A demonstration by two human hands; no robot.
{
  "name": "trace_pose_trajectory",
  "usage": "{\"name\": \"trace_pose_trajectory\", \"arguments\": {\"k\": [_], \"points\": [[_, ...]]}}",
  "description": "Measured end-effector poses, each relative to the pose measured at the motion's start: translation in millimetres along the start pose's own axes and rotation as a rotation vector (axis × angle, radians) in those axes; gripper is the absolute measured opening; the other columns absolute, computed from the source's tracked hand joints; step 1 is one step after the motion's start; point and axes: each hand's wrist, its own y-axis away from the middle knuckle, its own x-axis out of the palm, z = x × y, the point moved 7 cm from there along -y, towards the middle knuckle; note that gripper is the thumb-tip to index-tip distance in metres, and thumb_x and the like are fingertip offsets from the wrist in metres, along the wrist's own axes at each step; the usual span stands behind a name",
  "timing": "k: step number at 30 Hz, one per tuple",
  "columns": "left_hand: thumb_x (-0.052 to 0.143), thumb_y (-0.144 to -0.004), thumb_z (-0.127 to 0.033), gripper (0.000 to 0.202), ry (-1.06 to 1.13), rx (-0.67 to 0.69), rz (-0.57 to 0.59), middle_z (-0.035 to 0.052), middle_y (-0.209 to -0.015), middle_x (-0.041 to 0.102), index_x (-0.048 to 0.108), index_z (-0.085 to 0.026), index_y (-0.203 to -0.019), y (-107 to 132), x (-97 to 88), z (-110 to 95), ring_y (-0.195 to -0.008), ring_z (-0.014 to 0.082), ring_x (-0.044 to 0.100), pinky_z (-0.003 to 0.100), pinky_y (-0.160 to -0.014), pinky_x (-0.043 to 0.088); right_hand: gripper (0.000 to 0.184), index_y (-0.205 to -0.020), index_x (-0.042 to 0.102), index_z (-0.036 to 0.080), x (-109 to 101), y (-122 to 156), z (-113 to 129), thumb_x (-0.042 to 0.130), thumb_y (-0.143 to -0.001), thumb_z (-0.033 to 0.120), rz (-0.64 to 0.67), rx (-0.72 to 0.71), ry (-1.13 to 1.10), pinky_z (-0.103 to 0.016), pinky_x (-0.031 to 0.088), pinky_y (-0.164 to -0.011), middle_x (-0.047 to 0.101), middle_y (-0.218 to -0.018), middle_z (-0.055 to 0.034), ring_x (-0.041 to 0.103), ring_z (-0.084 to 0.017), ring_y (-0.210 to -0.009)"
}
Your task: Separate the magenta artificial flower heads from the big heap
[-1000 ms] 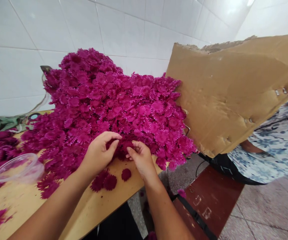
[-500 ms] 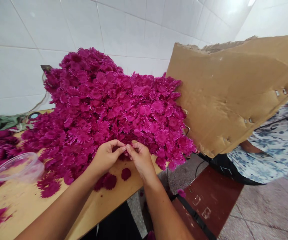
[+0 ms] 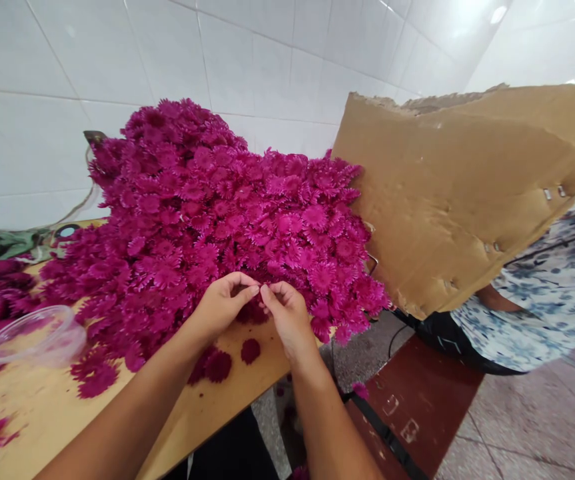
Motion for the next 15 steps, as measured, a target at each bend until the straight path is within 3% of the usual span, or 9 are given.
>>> {"name": "trace_pose_trajectory", "arguments": {"k": [3,7,9,11,13,15], "points": [[0.056,-0.067,-0.018,0.011,-0.117,0.084,0.13,0.0038,-0.078,0.065,0.06,-0.016,-0.077,7.7,3.2,-5.0,-0.074,0.0162,0.059,0.03,-0.071,0.047,0.037,-0.056,0.054,0.016,-2.0,-0.8,-2.6,0.073,-0.051,0.048,0.006,0.015,-0.004,-0.022,0.03,-0.051,0.047,-0.049,0.0061,0.039,-0.007,-0.049],[0.065,-0.062,-0.022,0.038,-0.348,0.287,0.165,0.0086,-0.1,0.061,0.058,-0.015,-0.099,21.3,6.7,-16.0,-0.093,0.0208,0.056,0.035,-0.084,0.044,0.039,-0.057,0.054,0.016,0.1,-0.2,-5.7,0.07,-0.054,0.051,-0.001,0.03,-0.034,-0.021,0.029,-0.048,0.046,-0.049,0.0065,0.037,-0.006,-0.048],[0.063,-0.066,-0.021,0.034,-0.439,0.342,0.128,0.0073,-0.096,0.062,0.058,-0.016,-0.099,24.4,6.7,-19.5,-0.09,0.0203,0.056,0.034,-0.082,0.044,0.04,-0.057,0.054,0.017,3.3,1.1,-5.2,0.069,-0.055,0.054,0.006,0.023,-0.045,-0.021,0.03,-0.048,0.048,-0.05,0.006,0.039,-0.007,-0.048],[0.051,-0.075,-0.02,0.015,-0.49,0.338,0.042,0.0052,-0.083,0.063,0.061,-0.016,-0.085,22.9,1.5,-20.5,-0.08,0.0181,0.058,0.032,-0.077,0.045,0.044,-0.056,0.053,0.017,6.5,2.9,-4.2,0.065,-0.056,0.059,0.02,0.017,-0.049,-0.022,0.032,-0.049,0.048,-0.05,0.0051,0.041,-0.008,-0.049],[0.043,-0.08,-0.019,0.02,-0.484,0.304,-0.054,0.0044,-0.075,0.063,0.061,-0.016,-0.073,19.3,-6.8,-20.2,-0.074,0.0168,0.058,0.03,-0.073,0.044,0.047,-0.054,0.052,0.017,7.2,4.8,-2.6,0.062,-0.056,0.063,0.018,0.014,-0.037,-0.023,0.034,-0.05,0.048,-0.049,0.0044,0.042,-0.008,-0.049],[0.044,-0.079,-0.02,0.018,-0.397,0.264,-0.13,0.0044,-0.079,0.065,0.062,-0.017,-0.076,16.0,-15.1,-18.9,-0.076,0.0166,0.059,0.029,-0.074,0.044,0.048,-0.055,0.053,0.017,5.0,6.3,-0.2,0.064,-0.053,0.064,-0.005,0.007,-0.012,-0.022,0.034,-0.051,0.049,-0.049,0.0042,0.044,-0.008,-0.05]]}}
